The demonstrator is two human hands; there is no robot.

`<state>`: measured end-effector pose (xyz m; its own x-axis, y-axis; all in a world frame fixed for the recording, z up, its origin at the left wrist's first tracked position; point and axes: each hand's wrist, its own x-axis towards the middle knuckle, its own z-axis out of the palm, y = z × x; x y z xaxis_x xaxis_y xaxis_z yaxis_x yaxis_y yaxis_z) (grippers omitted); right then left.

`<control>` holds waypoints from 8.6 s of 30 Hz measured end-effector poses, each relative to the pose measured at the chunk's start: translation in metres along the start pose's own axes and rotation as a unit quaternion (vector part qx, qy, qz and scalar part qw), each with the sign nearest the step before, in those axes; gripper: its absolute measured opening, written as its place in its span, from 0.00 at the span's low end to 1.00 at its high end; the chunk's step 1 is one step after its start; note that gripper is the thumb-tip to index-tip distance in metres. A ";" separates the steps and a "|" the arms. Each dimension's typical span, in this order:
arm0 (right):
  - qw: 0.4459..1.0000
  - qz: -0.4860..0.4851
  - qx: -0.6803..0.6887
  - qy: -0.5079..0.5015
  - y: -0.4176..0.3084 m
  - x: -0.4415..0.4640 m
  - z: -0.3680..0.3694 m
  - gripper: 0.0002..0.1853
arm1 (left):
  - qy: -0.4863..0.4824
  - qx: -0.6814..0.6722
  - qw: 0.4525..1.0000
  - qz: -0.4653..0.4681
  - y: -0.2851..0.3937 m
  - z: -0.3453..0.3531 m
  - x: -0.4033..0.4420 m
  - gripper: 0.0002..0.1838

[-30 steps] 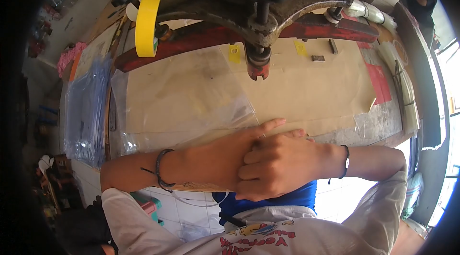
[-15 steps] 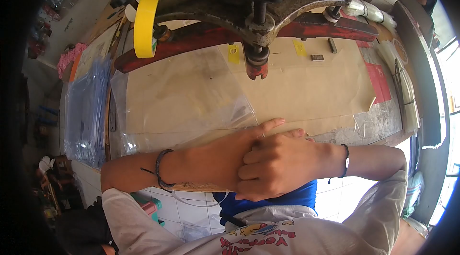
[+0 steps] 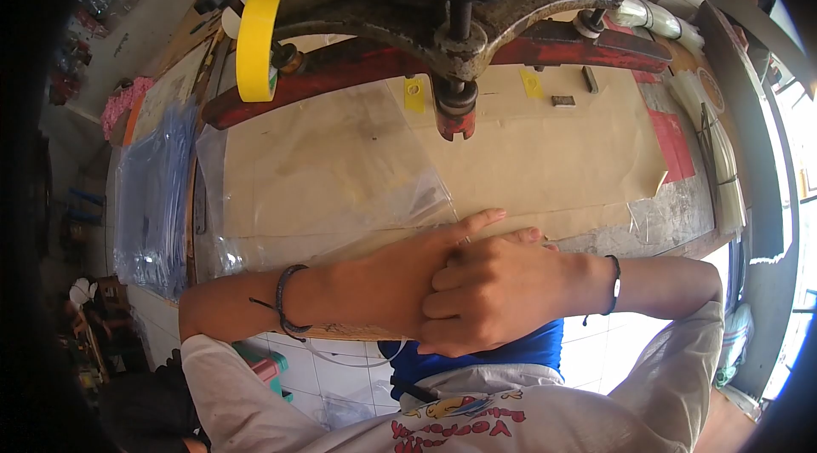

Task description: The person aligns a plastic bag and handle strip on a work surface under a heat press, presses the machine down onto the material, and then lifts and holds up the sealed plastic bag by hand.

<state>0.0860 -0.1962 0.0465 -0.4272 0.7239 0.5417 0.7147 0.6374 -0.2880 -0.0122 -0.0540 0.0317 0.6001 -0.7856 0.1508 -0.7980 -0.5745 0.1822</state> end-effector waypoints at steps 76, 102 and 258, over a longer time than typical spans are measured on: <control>0.995 -0.012 -0.082 0.060 0.000 -0.005 -0.011 0.11 | 0.146 -0.101 0.975 -0.137 0.015 0.008 -0.006 0.28; 0.996 0.040 -0.075 -0.032 -0.002 0.003 -0.010 0.10 | 0.742 -0.215 0.423 -0.473 0.206 0.118 -0.111 0.18; 0.826 0.467 0.300 0.101 -0.002 -0.013 -0.016 0.35 | 0.737 -0.413 0.358 -0.398 0.214 0.081 -0.093 0.25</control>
<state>0.0992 -0.2107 0.0527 0.2991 0.9536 -0.0347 0.2526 -0.1142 -0.9608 -0.2430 -0.1222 -0.0218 0.4816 0.8759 -0.0306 -0.4180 0.2602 0.8704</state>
